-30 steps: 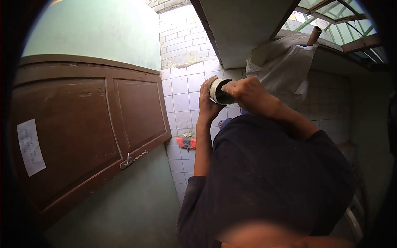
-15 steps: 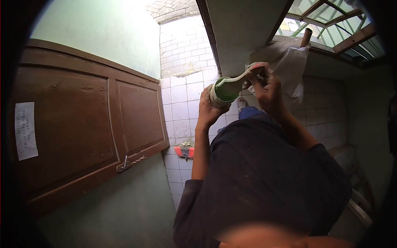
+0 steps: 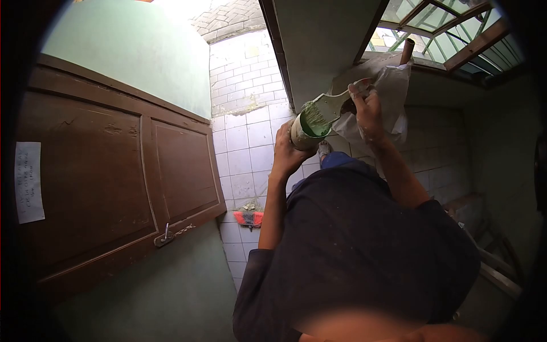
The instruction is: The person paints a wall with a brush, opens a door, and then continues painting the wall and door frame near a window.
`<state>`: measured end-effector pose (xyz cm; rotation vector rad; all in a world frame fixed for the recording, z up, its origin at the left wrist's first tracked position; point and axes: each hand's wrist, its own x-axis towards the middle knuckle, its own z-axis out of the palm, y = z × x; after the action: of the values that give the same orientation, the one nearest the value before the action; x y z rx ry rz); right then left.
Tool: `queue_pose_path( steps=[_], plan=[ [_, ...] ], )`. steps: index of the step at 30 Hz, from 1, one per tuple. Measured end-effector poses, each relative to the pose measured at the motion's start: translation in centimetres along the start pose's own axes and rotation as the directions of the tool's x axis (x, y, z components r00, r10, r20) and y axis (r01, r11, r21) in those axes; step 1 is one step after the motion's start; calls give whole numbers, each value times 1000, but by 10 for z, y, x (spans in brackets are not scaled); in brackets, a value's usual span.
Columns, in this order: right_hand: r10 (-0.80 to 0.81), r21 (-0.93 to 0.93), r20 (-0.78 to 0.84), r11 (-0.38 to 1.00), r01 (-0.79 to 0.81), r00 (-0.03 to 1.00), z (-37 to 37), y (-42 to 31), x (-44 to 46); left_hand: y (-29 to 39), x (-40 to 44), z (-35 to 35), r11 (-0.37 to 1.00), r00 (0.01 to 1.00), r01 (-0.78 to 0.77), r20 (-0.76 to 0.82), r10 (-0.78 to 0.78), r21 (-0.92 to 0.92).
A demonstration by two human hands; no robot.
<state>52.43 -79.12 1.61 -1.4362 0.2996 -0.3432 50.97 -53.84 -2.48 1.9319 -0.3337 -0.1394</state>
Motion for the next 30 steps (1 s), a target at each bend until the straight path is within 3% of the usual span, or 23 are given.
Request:
queue_pose_path(
  steps=[4,6,13,15,18,27,30],
  plan=[
    [94,112,132,988,-109,987,0,-16,-1,-1,6,6,999,999,-34,-25,33,-32],
    [195,136,283,961,-241,939,-14,-9,9,-3,12,8,1000,1000,-15,2,15,15],
    [211,303,240,911,-280,947,-30,5,46,-3,52,22,997,999,36,14,-35,-66],
    [198,437,357,828,-351,913,-34,6,62,-3,68,27,984,997,78,33,-74,-160],
    [170,489,451,774,-402,876,-46,24,94,1,95,35,967,996,91,31,-86,-238],
    [42,530,552,753,-389,833,-76,44,176,3,169,62,972,992,100,-57,-115,-212],
    [75,463,598,780,-421,798,-83,29,195,-5,186,74,971,992,64,-96,-88,-231]
  ],
)
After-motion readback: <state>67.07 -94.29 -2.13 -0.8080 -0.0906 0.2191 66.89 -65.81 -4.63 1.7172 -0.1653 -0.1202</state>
